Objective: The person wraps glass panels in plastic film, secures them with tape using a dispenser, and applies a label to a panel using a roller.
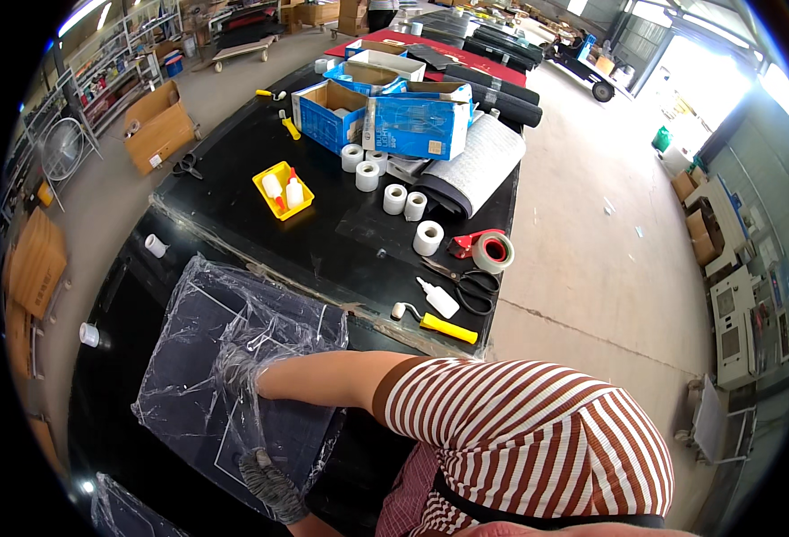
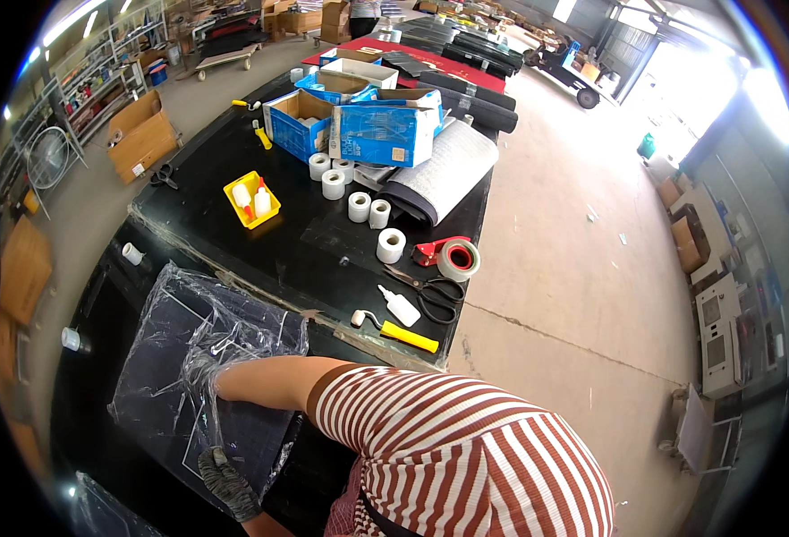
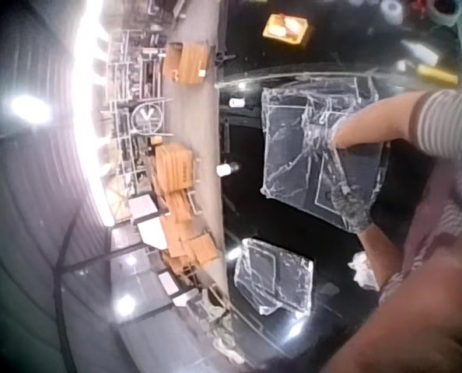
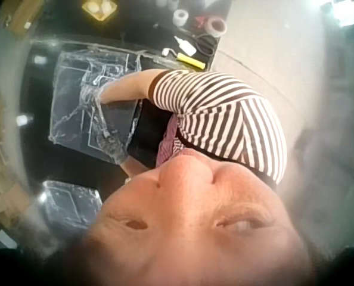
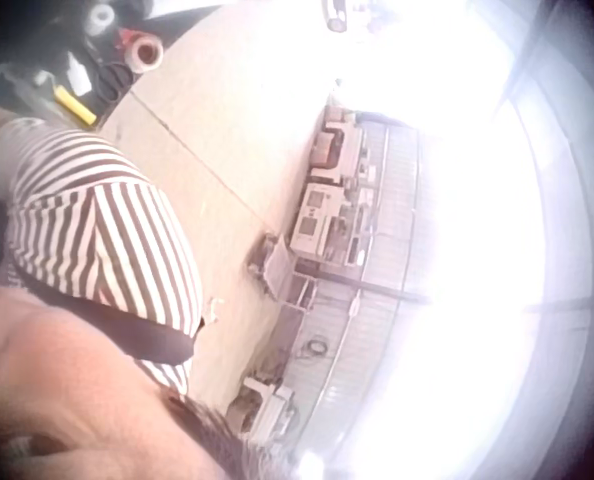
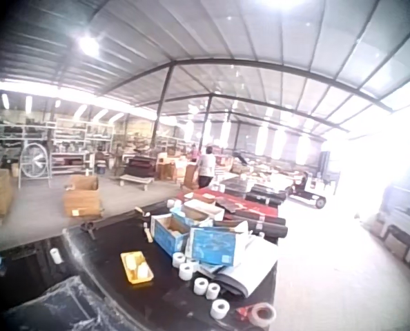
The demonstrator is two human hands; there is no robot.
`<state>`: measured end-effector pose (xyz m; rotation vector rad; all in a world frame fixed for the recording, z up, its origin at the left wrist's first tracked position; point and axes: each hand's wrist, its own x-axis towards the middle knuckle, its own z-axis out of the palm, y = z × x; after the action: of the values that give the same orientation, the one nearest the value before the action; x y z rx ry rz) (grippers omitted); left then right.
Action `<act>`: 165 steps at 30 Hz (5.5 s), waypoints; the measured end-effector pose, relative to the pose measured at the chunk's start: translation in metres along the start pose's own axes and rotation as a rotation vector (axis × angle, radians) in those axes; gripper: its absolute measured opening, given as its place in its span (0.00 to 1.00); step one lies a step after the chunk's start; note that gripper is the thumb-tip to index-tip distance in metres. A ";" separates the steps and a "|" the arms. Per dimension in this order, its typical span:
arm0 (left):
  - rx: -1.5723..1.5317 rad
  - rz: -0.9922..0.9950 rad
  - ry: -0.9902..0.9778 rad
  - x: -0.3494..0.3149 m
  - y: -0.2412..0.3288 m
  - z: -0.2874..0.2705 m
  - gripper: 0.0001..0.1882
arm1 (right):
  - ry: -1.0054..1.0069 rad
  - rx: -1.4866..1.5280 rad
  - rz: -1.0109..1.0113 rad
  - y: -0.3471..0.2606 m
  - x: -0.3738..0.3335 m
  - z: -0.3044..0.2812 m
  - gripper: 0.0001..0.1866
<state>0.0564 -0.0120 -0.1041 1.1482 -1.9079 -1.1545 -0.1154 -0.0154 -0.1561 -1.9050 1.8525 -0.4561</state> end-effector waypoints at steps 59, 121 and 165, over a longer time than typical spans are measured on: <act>0.715 -0.427 0.292 -0.287 -0.069 -0.101 0.19 | 0.225 -0.234 1.032 0.204 -0.322 -0.113 0.27; 0.807 0.023 0.352 -0.306 -0.056 0.016 0.21 | -0.044 0.292 0.127 -0.082 -0.268 0.006 0.19; 0.812 0.018 0.339 -0.305 -0.055 0.016 0.21 | -0.048 0.278 0.040 -0.085 -0.273 0.009 0.16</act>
<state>0.1931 0.2555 -0.1823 1.5966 -2.1383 -0.1025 -0.0517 0.2574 -0.1002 -1.6769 1.6942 -0.6137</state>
